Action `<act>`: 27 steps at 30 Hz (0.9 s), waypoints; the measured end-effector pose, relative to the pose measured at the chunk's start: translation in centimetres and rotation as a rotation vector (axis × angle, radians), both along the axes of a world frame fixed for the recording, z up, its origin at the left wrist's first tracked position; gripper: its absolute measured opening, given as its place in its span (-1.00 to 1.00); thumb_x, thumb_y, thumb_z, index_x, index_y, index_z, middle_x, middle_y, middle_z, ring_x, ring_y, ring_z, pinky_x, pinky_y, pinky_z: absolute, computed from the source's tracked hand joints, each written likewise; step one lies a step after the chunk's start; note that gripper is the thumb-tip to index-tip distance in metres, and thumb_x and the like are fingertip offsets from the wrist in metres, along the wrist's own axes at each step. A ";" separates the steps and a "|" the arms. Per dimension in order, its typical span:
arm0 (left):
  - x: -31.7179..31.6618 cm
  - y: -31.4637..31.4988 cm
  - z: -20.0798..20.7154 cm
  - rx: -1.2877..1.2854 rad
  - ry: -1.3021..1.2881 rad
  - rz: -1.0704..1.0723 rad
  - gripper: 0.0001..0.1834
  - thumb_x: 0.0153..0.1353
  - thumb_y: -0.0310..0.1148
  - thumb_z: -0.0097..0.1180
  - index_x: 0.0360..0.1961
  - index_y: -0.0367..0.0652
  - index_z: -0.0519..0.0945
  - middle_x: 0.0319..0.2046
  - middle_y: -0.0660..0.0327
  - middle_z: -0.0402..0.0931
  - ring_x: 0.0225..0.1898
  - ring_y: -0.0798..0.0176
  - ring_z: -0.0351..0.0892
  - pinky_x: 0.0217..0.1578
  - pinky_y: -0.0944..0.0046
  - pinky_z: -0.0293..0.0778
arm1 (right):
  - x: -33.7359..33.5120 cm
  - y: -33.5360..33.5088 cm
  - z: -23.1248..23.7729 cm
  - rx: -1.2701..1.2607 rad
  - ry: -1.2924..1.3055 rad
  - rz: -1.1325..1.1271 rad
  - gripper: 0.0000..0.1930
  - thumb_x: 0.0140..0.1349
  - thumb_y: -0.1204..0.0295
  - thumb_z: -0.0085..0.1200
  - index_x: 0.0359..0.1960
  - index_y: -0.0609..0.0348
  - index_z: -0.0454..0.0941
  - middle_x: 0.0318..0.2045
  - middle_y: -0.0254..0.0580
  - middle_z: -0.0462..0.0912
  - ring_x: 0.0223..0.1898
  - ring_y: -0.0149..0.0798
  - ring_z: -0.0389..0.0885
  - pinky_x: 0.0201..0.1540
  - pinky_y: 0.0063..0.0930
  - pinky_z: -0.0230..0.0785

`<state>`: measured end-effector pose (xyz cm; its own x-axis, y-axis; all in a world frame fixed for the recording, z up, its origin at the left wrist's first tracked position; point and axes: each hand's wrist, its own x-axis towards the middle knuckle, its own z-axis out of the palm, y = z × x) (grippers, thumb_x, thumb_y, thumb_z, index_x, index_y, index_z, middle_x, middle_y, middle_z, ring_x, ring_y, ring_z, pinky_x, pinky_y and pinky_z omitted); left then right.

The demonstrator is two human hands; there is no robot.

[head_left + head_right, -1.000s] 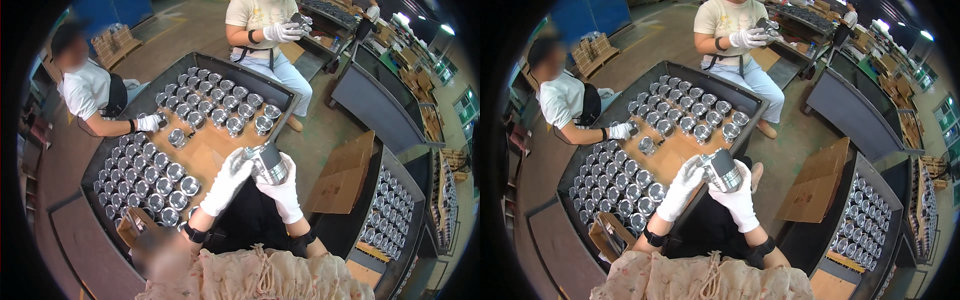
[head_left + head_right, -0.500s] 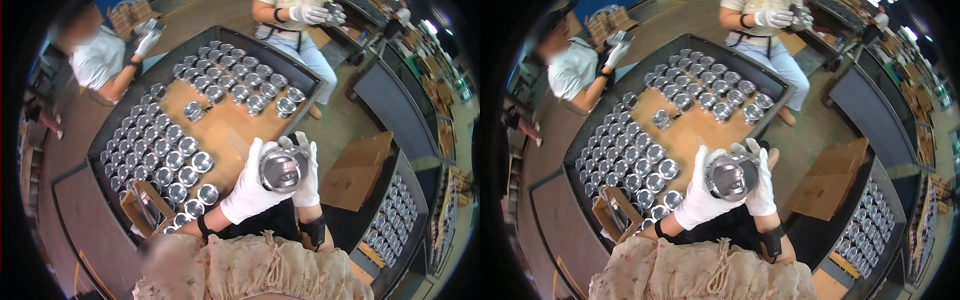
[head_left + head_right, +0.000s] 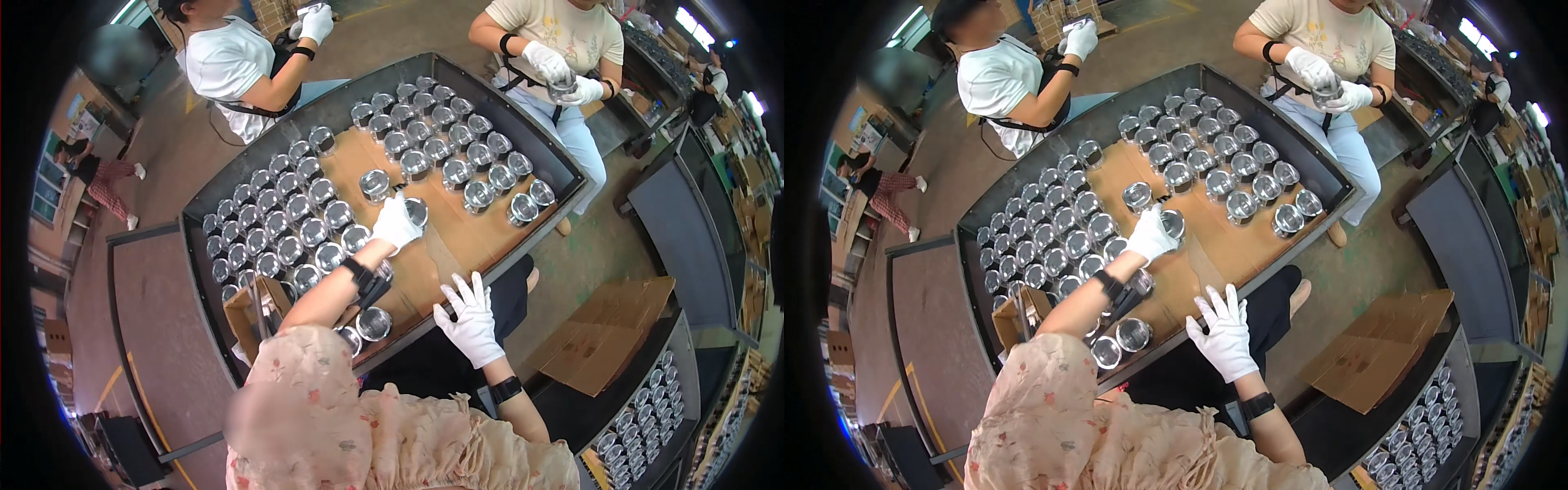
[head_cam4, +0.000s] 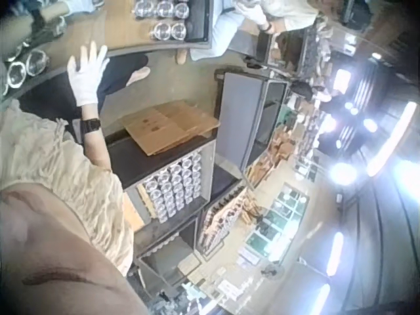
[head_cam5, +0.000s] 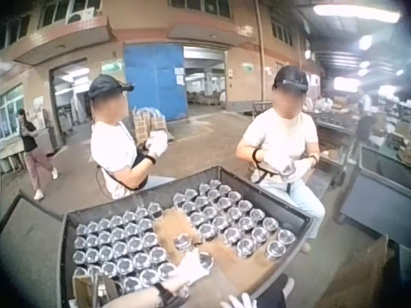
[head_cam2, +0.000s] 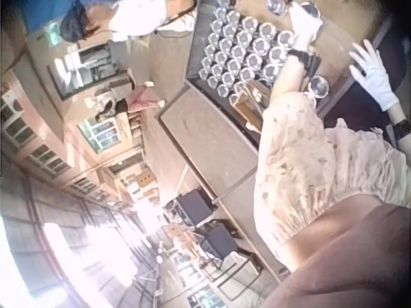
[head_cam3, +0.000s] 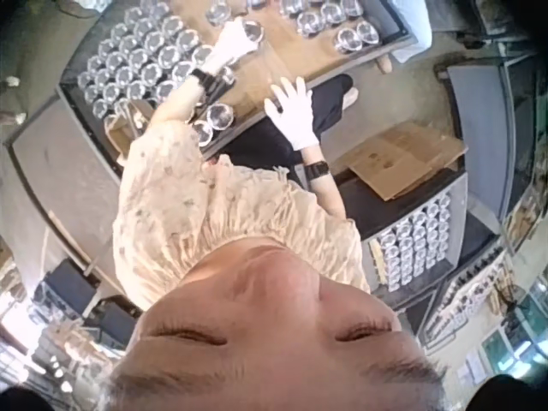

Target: Sort and inspect metal pistons in a factory setting, placing them into bins.

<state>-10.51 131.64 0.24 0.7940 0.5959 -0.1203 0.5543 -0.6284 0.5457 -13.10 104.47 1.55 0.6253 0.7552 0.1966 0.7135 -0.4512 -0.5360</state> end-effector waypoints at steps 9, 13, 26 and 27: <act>2.8 4.7 -9.0 0.041 -0.038 0.192 -0.33 -0.06 -0.23 0.35 0.04 -0.27 0.36 -0.04 -0.20 0.47 -0.04 -0.19 0.55 -0.05 0.02 0.51 | 0.4 -0.2 0.0 -0.004 0.038 0.035 -0.61 0.15 0.23 0.19 0.01 0.03 0.61 0.23 -0.16 0.40 0.37 0.20 0.12 0.33 0.28 -0.02; 1.6 5.7 -9.9 0.019 -0.174 0.141 -0.38 -0.04 -0.27 0.31 0.02 -0.30 0.37 -0.10 -0.19 0.49 -0.10 -0.23 0.54 -0.09 0.00 0.51 | 0.3 0.2 0.0 0.036 0.025 0.037 -0.63 0.15 0.26 0.20 0.00 0.05 0.61 0.22 -0.16 0.41 0.37 0.20 0.13 0.32 0.27 0.00; -10.3 0.4 -10.0 -1.593 -0.499 0.609 -0.92 0.20 -0.50 0.10 -0.40 -0.24 0.45 -0.55 0.23 0.34 -0.49 0.21 0.36 -0.35 0.21 0.40 | 0.4 -0.2 -0.7 0.039 0.025 0.026 -0.64 0.15 0.22 0.18 -0.02 0.05 0.64 0.23 -0.21 0.42 0.39 0.13 0.11 0.35 0.23 -0.04; -10.1 1.0 -10.4 -1.661 -0.494 0.629 -0.96 0.21 -0.56 0.03 -0.33 -0.32 0.45 -0.46 0.16 0.37 -0.42 0.13 0.39 -0.18 0.18 0.47 | 0.3 -0.2 -0.7 0.045 0.021 0.028 -0.64 0.15 0.22 0.18 -0.02 0.05 0.64 0.23 -0.21 0.42 0.39 0.13 0.11 0.35 0.23 -0.04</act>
